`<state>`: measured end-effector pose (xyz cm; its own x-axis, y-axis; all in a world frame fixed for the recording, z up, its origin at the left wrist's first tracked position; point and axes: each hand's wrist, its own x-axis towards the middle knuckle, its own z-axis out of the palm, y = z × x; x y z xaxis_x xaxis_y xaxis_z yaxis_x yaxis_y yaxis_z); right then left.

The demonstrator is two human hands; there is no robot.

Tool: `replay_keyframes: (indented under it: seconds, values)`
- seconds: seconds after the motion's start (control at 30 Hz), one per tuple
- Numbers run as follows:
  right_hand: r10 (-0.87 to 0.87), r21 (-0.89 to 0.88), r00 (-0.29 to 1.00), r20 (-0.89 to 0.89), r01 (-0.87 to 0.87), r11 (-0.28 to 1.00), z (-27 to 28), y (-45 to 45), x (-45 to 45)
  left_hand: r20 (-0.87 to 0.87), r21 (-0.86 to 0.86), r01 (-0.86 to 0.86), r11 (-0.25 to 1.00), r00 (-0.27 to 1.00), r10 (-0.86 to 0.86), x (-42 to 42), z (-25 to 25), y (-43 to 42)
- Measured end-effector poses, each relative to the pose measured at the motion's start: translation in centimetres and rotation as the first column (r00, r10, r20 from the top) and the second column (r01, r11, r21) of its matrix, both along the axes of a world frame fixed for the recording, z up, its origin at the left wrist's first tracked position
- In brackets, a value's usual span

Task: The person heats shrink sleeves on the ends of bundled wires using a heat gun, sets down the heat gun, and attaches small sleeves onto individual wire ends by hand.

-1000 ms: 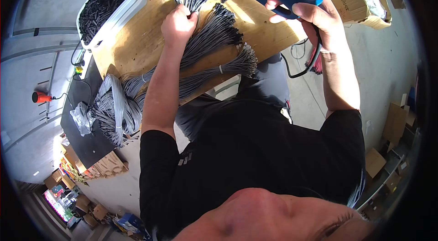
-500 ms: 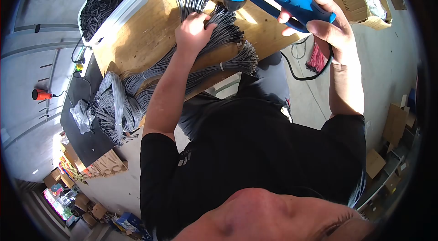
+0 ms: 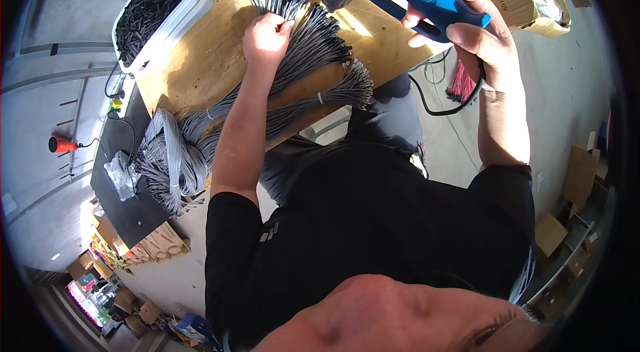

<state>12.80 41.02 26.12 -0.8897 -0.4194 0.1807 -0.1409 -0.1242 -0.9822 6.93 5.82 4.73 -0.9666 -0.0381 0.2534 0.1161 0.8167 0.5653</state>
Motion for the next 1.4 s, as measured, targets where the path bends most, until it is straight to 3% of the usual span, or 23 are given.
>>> replay_keyframes:
  seconds: [0.07,0.17,0.3,0.47,0.5,0.53,0.57,0.6,0.63,0.67,0.73,0.77,0.8,0.83,0.87,0.9,1.03,1.2,1.27,1.33,1.4]
  values:
    - [0.045,0.122,0.974,0.222,-0.074,0.990,4.1,0.1,-0.5,-0.075,-0.015,-0.054,0.998,0.996,0.052,0.1,0.0,0.0]
    - [0.013,0.027,0.967,0.253,-0.020,0.999,2.6,-1.0,0.2,0.058,-0.058,-0.107,0.993,0.992,0.110,0.7,1.5,0.0]
    - [0.008,-0.037,0.969,0.247,0.001,0.999,2.2,-2.5,0.1,-0.088,0.027,-0.096,0.995,0.991,0.098,2.4,1.1,-0.5]
    - [0.050,-0.139,0.962,0.268,-0.012,0.990,0.9,-4.0,-0.6,-0.010,-0.020,-0.085,0.996,0.996,0.085,5.2,1.9,-1.3]
    - [0.141,-0.208,0.974,0.174,-0.103,0.973,-0.7,-3.6,-1.4,-0.040,-0.029,-0.078,0.997,0.996,0.077,5.6,1.8,-1.5]
    - [0.360,-0.380,0.884,-0.300,-0.457,0.805,-4.3,-5.4,-6.1,-0.070,-0.038,-0.070,0.997,0.995,0.067,5.9,1.8,-1.6]
    - [0.379,-0.336,0.571,-0.728,-0.780,0.529,-6.9,-7.1,-10.2,-0.071,-0.040,-0.072,0.997,0.995,0.069,6.2,2.0,-1.6]
    - [0.373,-0.349,0.608,-0.700,-0.748,0.565,-6.5,-7.2,-9.8,-0.031,-0.060,-0.084,0.995,0.996,0.082,6.5,2.3,-1.7]
    - [0.315,-0.398,0.908,-0.277,-0.407,0.822,-3.0,-6.8,-5.7,0.010,-0.080,-0.094,0.992,0.995,0.095,6.8,2.5,-1.7]
    - [0.082,-0.237,0.979,0.184,-0.037,0.971,0.1,-6.4,-2.0,0.009,-0.081,-0.095,0.992,0.995,0.096,7.0,2.5,-1.7]
    - [0.113,-0.260,0.980,0.167,-0.067,0.963,-2.0,-6.9,-4.5,0.056,-0.044,-0.126,0.991,0.990,0.128,7.3,2.4,-1.8]
    - [0.256,-0.358,0.918,-0.302,-0.358,0.863,-4.4,-7.5,-7.8,0.056,-0.044,-0.127,0.991,0.990,0.129,7.4,2.5,-1.8]
    - [0.278,-0.300,0.645,-0.712,-0.637,0.710,-5.6,-7.9,-9.6,0.047,-0.054,-0.124,0.991,0.991,0.126,7.4,2.6,-1.8]
    - [0.279,-0.300,0.645,-0.712,-0.638,0.710,-4.2,-7.6,-7.7,0.040,-0.064,-0.121,0.991,0.992,0.123,7.5,2.6,-1.8]
    - [0.287,-0.351,0.912,-0.292,-0.381,0.855,-2.5,-6.4,-4.5,0.041,-0.063,-0.122,0.991,0.991,0.125,7.5,2.7,-1.8]
    - [0.169,-0.255,0.968,0.187,-0.118,0.960,-1.0,-5.6,-2.4,0.035,-0.065,-0.117,0.991,0.992,0.119,7.5,2.8,-1.8]
    - [0.047,-0.161,0.966,0.255,-0.005,0.987,0.7,-5.0,-1.0,-0.019,-0.093,-0.081,0.992,0.997,0.079,6.8,2.5,-1.6]
    - [0.044,-0.111,0.966,0.256,-0.015,0.994,1.6,-3.5,0.5,-0.005,-0.051,-0.028,0.998,1.000,0.028,5.6,1.8,-0.3]
    - [-0.050,-0.041,0.972,0.230,0.061,0.997,2.0,-3.5,1.0,-0.036,-0.048,-0.004,0.999,0.999,0.002,5.2,1.7,0.6]
    - [-0.047,-0.059,0.969,0.244,0.064,0.996,2.3,-2.8,1.1,-0.081,-0.044,0.042,0.998,0.996,-0.045,4.6,1.7,1.2]
    - [-0.023,0.069,0.948,0.317,0.001,0.998,3.7,-1.6,1.2,-0.139,-0.097,0.094,0.991,0.984,-0.107,4.0,1.7,2.0]
